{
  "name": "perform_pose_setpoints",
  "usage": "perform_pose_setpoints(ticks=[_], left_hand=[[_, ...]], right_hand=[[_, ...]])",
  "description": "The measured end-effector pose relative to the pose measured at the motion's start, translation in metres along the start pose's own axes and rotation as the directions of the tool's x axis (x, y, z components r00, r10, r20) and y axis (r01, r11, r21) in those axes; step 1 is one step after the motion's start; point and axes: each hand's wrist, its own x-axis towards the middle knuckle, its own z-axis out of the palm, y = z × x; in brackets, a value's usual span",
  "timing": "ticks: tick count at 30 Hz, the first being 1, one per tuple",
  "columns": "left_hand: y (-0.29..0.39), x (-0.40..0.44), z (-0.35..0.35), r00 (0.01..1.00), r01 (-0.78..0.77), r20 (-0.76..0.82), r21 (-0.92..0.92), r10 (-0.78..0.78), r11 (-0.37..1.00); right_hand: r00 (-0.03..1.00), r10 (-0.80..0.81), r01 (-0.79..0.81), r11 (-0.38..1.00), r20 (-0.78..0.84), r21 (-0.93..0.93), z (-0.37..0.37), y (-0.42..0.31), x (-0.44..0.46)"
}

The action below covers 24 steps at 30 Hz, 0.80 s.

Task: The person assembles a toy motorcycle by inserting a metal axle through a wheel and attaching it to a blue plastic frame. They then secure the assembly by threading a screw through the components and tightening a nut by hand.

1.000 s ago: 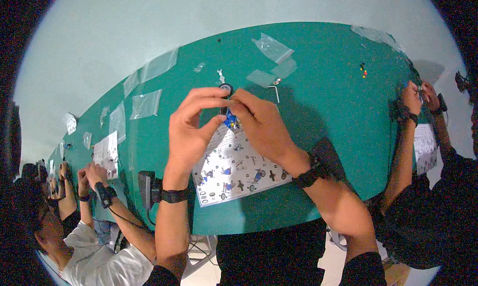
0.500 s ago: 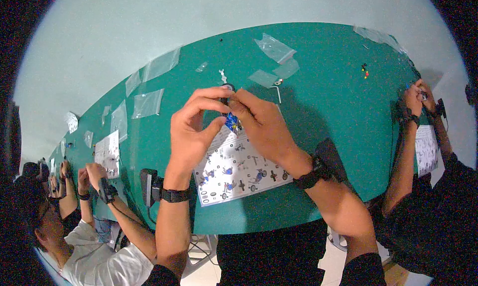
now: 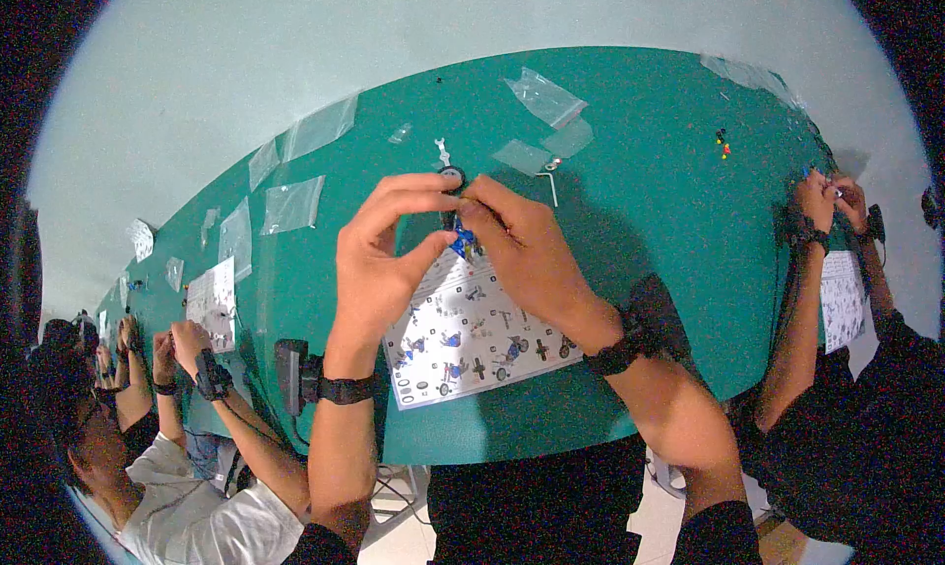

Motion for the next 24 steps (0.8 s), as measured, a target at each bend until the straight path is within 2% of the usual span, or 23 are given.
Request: perform_pose_setpoints(ticks=[4,7,10,16,19,22,24], left_hand=[[0.0044,0.0018,0.0059,0.992,0.075,-0.092,-0.166,-0.091,0.983],[0.0035,0.0009,0.0008,0.980,0.184,-0.072,-0.029,-0.185,0.983],[0.0030,-0.0003,-0.0013,0.963,0.269,-0.014,-0.027,-0.269,0.963],[0.0000,-0.0009,-0.0005,0.999,-0.032,0.017,0.103,0.030,0.994],[0.0086,0.0014,0.0051,0.993,0.050,-0.099,-0.124,-0.062,0.991],[0.0078,0.0016,0.0019,0.981,0.177,-0.074,-0.043,-0.180,0.983],[0.0059,-0.0002,0.0007,0.980,0.184,-0.078,-0.027,-0.185,0.983]], right_hand=[[1.000,-0.001,0.001,1.000,0.005,0.004,0.0006,-0.0028,0.0007],[1.000,0.002,-0.002,0.999,0.015,-0.046,-0.0032,-0.0048,0.0004],[0.999,-0.023,0.026,0.994,0.022,-0.105,-0.0046,-0.0082,0.0003],[1.000,-0.002,0.002,0.999,-0.008,-0.041,-0.0021,-0.0034,-0.0001],[1.000,-0.015,0.014,1.000,-0.028,-0.027,-0.0011,-0.0033,0.0012],[1.000,-0.003,0.002,0.999,-0.009,-0.041,-0.0036,-0.0096,0.0009],[1.000,0.001,-0.001,0.999,0.003,-0.045,-0.0044,-0.0094,0.0007]])
